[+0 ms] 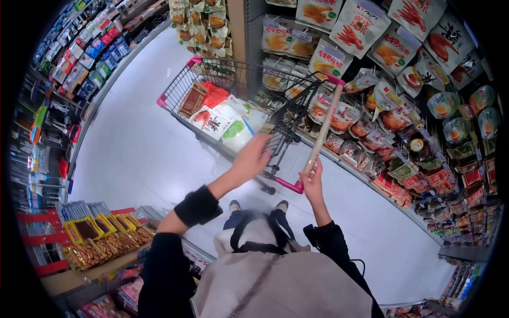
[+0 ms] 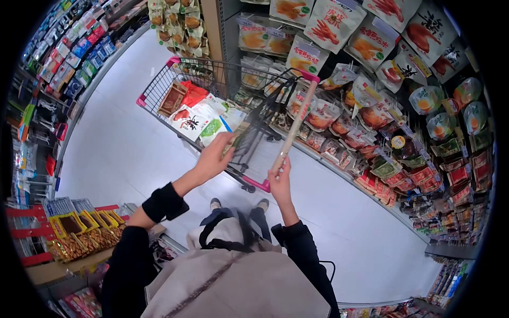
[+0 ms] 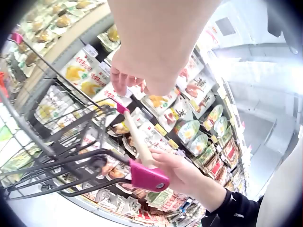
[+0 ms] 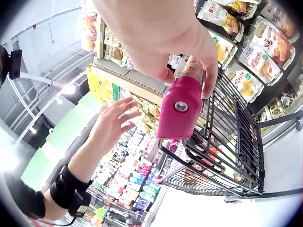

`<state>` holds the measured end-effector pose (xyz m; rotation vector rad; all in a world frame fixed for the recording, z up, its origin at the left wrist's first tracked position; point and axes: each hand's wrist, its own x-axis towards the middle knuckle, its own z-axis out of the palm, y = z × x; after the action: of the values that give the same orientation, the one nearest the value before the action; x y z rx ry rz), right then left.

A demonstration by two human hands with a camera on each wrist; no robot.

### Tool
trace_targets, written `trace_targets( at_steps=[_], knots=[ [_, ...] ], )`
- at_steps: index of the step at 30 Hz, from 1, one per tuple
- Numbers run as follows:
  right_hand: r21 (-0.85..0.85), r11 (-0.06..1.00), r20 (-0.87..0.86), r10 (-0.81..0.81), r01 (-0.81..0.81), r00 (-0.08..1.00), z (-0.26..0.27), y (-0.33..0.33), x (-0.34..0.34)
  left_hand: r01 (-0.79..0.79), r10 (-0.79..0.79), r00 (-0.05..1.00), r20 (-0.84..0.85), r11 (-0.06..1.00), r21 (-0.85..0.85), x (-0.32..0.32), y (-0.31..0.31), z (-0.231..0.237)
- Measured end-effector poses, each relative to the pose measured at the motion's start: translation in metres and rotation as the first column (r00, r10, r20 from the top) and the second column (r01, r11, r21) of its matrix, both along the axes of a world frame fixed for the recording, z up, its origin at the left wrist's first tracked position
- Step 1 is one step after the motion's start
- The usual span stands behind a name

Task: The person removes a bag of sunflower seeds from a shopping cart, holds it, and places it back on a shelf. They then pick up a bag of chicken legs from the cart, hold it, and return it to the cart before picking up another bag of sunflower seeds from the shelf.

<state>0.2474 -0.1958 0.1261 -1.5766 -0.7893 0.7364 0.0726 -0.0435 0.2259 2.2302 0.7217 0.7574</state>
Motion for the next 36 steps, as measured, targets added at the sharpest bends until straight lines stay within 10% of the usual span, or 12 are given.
trace_targets(
  at_steps=[13,27,30,33,36],
  knots=[
    [-0.085,0.923,0.195,-0.354,0.375,0.915,0.014,0.022,-0.05,-0.342,0.308,0.937,-0.167,0.904,-0.258,-0.254,0.028,-0.129],
    [-0.057,0.937,0.19,-0.329,0.345,0.925,0.014,0.022,-0.043,-0.309,0.297,0.951,-0.087,0.902,-0.3,-0.229,0.054,-0.116],
    [-0.177,0.889,0.376,-0.336,0.423,0.864,0.009,0.019,-0.038,-0.307,0.291,0.952,-0.098,0.887,-0.345,-0.225,0.063,-0.114],
    [0.101,0.88,0.678,-0.402,0.464,0.615,0.062,0.037,-0.047,-0.313,0.298,0.95,-0.095,0.908,-0.277,-0.22,0.079,-0.112],
    [0.148,0.937,0.401,-0.351,0.318,0.846,0.102,0.055,-0.052,-0.31,0.297,0.951,-0.089,0.91,-0.275,-0.206,0.097,-0.102]
  ],
)
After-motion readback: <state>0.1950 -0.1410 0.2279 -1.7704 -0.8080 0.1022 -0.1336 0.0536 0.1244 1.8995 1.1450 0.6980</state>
